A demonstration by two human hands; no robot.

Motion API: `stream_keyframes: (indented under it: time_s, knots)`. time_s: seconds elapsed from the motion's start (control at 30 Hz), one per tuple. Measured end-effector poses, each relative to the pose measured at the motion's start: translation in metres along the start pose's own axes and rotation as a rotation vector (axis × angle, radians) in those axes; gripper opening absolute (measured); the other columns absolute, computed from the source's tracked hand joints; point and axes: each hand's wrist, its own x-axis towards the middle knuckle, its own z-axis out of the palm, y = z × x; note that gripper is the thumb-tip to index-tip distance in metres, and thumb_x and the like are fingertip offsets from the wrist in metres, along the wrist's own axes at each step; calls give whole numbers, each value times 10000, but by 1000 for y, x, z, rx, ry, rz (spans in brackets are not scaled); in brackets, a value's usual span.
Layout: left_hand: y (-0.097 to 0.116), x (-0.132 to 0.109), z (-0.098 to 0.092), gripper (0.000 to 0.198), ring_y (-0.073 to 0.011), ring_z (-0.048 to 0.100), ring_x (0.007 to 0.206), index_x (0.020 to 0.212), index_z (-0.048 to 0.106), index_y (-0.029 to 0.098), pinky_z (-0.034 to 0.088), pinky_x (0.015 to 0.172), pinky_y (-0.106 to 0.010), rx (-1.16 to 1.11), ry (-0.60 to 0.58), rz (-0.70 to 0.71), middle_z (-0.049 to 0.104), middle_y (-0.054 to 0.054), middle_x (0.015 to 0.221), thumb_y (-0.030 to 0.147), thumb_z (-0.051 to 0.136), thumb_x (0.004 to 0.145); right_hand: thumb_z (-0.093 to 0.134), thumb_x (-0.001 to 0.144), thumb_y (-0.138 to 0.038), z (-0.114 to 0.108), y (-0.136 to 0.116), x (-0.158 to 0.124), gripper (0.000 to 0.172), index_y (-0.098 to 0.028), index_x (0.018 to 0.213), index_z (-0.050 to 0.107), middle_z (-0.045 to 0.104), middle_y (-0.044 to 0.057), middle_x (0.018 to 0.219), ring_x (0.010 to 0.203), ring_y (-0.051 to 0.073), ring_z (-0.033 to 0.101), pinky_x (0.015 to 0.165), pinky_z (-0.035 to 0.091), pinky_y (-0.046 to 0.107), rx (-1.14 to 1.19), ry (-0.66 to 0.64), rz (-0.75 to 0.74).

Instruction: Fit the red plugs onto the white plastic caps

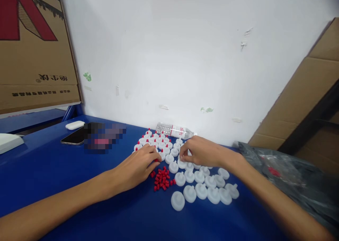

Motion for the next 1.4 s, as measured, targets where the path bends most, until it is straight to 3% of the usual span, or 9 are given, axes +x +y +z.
stream_keyframes:
  time_s: [0.6, 0.8, 0.97, 1.13, 1.4]
  knots:
    - [3, 0, -2, 191, -244, 616, 1031, 1101, 659, 218, 501, 880, -370, 33, 56, 6, 668, -67, 1076, 180, 515, 980, 633, 874, -244, 1, 1, 1, 168, -238, 932, 790, 784, 10, 856, 754, 181, 706, 730, 493, 297, 20, -1, -13]
    - [6, -1, -4, 329, -259, 567, 1159, 1347, 520, 231, 487, 978, -425, 28, 65, -44, 602, -89, 1229, 264, 443, 1029, 656, 885, -310, 2, 3, -1, 152, -250, 922, 791, 781, 2, 841, 717, 166, 699, 686, 485, 276, 12, -6, -13]
    - [4, -1, -3, 419, -253, 553, 1094, 1464, 421, 212, 498, 933, -412, 84, 21, -18, 559, -110, 1204, 276, 353, 1056, 589, 935, -330, -3, -5, -1, 212, -236, 974, 776, 766, 28, 843, 688, 167, 663, 637, 437, 286, -44, 87, -6]
    - [2, 1, -3, 386, -234, 553, 993, 1401, 502, 204, 496, 810, -349, 91, 36, 17, 568, -97, 1100, 265, 323, 1065, 570, 955, -307, -3, -10, 0, 217, -225, 965, 771, 740, 20, 772, 640, 149, 615, 624, 388, 288, -84, 145, -35]
    - [-5, 6, 1, 142, -245, 551, 971, 1106, 604, 223, 446, 843, -376, 94, 80, -12, 617, -50, 1037, 243, 491, 1022, 541, 995, -299, 0, -14, 3, 228, -217, 962, 752, 748, 23, 813, 721, 163, 657, 736, 435, 308, -101, 202, -89]
